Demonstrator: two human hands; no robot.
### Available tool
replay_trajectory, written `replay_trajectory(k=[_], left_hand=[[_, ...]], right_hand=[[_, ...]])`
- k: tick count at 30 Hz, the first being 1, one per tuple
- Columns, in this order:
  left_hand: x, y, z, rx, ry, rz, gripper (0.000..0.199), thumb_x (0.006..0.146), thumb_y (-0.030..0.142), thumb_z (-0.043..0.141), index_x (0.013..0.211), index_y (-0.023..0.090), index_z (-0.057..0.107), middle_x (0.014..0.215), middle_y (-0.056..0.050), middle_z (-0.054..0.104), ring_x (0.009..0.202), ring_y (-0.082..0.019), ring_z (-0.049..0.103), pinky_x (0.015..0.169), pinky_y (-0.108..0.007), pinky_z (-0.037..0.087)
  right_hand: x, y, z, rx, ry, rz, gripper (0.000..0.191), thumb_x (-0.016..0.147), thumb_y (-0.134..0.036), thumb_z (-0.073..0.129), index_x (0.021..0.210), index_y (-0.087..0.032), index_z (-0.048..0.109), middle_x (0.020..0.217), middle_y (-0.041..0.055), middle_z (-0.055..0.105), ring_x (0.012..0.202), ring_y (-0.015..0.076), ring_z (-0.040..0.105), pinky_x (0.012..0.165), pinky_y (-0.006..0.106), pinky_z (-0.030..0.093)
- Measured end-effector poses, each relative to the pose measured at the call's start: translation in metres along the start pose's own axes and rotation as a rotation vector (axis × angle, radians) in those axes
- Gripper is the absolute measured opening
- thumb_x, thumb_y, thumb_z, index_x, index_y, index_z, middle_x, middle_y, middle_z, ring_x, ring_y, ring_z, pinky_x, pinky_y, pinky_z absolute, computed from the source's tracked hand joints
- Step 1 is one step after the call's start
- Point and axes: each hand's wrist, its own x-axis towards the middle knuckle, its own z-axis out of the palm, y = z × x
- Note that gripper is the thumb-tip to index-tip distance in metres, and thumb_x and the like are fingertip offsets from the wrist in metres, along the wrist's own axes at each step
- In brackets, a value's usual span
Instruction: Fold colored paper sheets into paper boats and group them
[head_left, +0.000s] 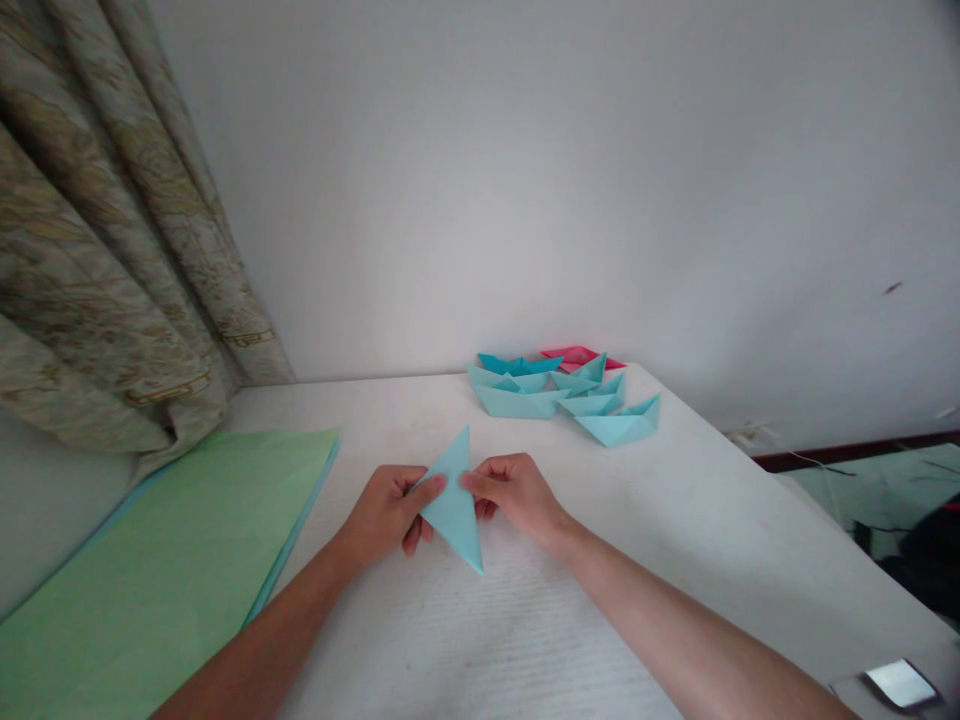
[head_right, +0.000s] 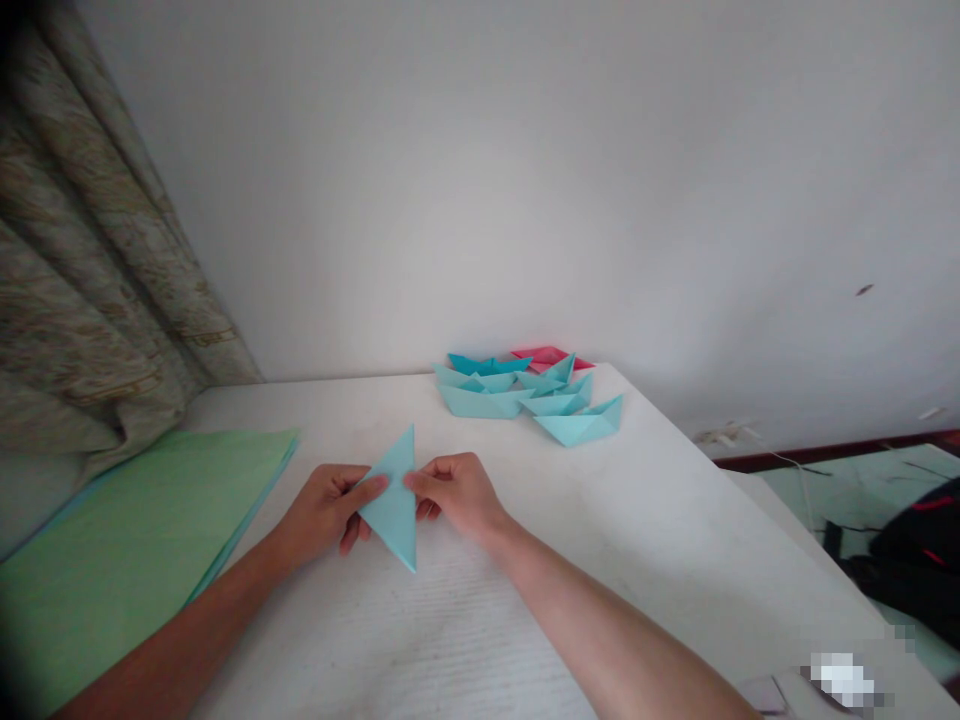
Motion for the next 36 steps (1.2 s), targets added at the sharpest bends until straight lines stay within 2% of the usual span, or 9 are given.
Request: replay_trajectory(k=[3, 10, 13, 17, 20, 24, 28, 31, 36], left_hand=[[0.000, 0.000, 0.000, -0.007, 0.041, 0.016, 0.047, 0.082, 0.054, 0.049, 0.060, 0.014, 0.060, 0.043, 0.001, 0.055, 0.029, -0.008, 0.046, 0.032, -0.018, 0.032], [0.000, 0.003, -0.004, -0.042, 0.226, 0.072, 0.042, 0.082, 0.049, 0.053, 0.057, 0.016, 0.055, 0.044, 0.001, 0.058, 0.030, -0.010, 0.049, 0.033, -0.019, 0.033], [0.001, 0.004, -0.005, -0.021, 0.303, 0.079, 0.041, 0.081, 0.048, 0.054, 0.055, 0.016, 0.054, 0.043, 0.002, 0.057, 0.030, -0.010, 0.049, 0.035, -0.020, 0.034], [0.002, 0.006, -0.006, -0.001, 0.339, 0.081, 0.041, 0.080, 0.048, 0.055, 0.054, 0.017, 0.054, 0.042, 0.001, 0.058, 0.032, -0.011, 0.051, 0.036, -0.021, 0.037], [0.004, 0.005, -0.006, -0.040, 0.359, 0.056, 0.039, 0.079, 0.050, 0.056, 0.058, 0.016, 0.057, 0.043, -0.001, 0.061, 0.038, -0.015, 0.058, 0.041, -0.024, 0.046], [0.008, 0.002, -0.008, -0.180, 0.326, -0.043, 0.034, 0.072, 0.048, 0.066, 0.070, 0.014, 0.066, 0.062, -0.004, 0.071, 0.059, -0.021, 0.069, 0.058, -0.031, 0.057], [0.010, 0.000, -0.012, -0.306, 0.178, -0.114, 0.030, 0.067, 0.039, 0.074, 0.081, 0.014, 0.072, 0.080, -0.004, 0.074, 0.078, -0.022, 0.070, 0.072, -0.031, 0.058], [0.008, 0.001, -0.014, -0.353, 0.096, -0.135, 0.030, 0.068, 0.037, 0.074, 0.086, 0.014, 0.073, 0.085, -0.006, 0.075, 0.082, -0.022, 0.070, 0.074, -0.030, 0.057], [0.006, 0.005, -0.013, -0.351, 0.096, -0.164, 0.029, 0.067, 0.038, 0.075, 0.081, 0.012, 0.075, 0.082, -0.007, 0.075, 0.081, -0.023, 0.070, 0.076, -0.031, 0.057]], right_hand=[[0.000, 0.003, -0.001, -0.007, -0.006, 0.008, 0.038, 0.063, -0.051, 0.072, 0.058, -0.015, 0.063, 0.052, 0.0004, 0.061, 0.045, 0.0108, 0.052, 0.048, 0.024, 0.042], [-0.002, 0.003, 0.001, -0.031, -0.096, 0.008, 0.034, 0.066, -0.047, 0.072, 0.060, -0.014, 0.065, 0.050, 0.0005, 0.061, 0.044, 0.0100, 0.051, 0.046, 0.022, 0.040], [-0.002, 0.002, 0.001, -0.015, -0.135, 0.010, 0.032, 0.068, -0.046, 0.071, 0.063, -0.015, 0.066, 0.058, 0.0031, 0.067, 0.046, 0.0105, 0.053, 0.047, 0.023, 0.041], [-0.002, 0.003, 0.000, 0.017, -0.152, 0.030, 0.032, 0.065, -0.045, 0.073, 0.068, -0.014, 0.067, 0.068, 0.0060, 0.071, 0.048, 0.0111, 0.057, 0.048, 0.023, 0.042], [-0.002, 0.002, 0.000, 0.042, -0.149, 0.070, 0.034, 0.060, -0.044, 0.077, 0.073, -0.013, 0.069, 0.072, 0.0077, 0.072, 0.051, 0.0130, 0.061, 0.048, 0.023, 0.044], [-0.003, -0.002, 0.000, 0.034, -0.072, 0.090, 0.034, 0.056, -0.042, 0.078, 0.071, -0.012, 0.070, 0.070, 0.0089, 0.071, 0.056, 0.0158, 0.063, 0.050, 0.025, 0.045], [-0.002, -0.002, -0.002, -0.032, 0.035, 0.067, 0.025, 0.060, -0.037, 0.074, 0.068, -0.013, 0.072, 0.065, 0.0075, 0.071, 0.057, 0.0155, 0.062, 0.053, 0.026, 0.044], [0.000, 0.001, -0.004, -0.093, 0.076, 0.034, 0.020, 0.064, -0.034, 0.072, 0.067, -0.014, 0.073, 0.064, 0.0063, 0.071, 0.053, 0.0125, 0.056, 0.054, 0.025, 0.042], [0.002, 0.008, -0.005, -0.124, 0.104, 0.013, 0.018, 0.063, -0.032, 0.072, 0.068, -0.015, 0.074, 0.058, 0.0029, 0.067, 0.049, 0.0104, 0.048, 0.051, 0.024, 0.038]])
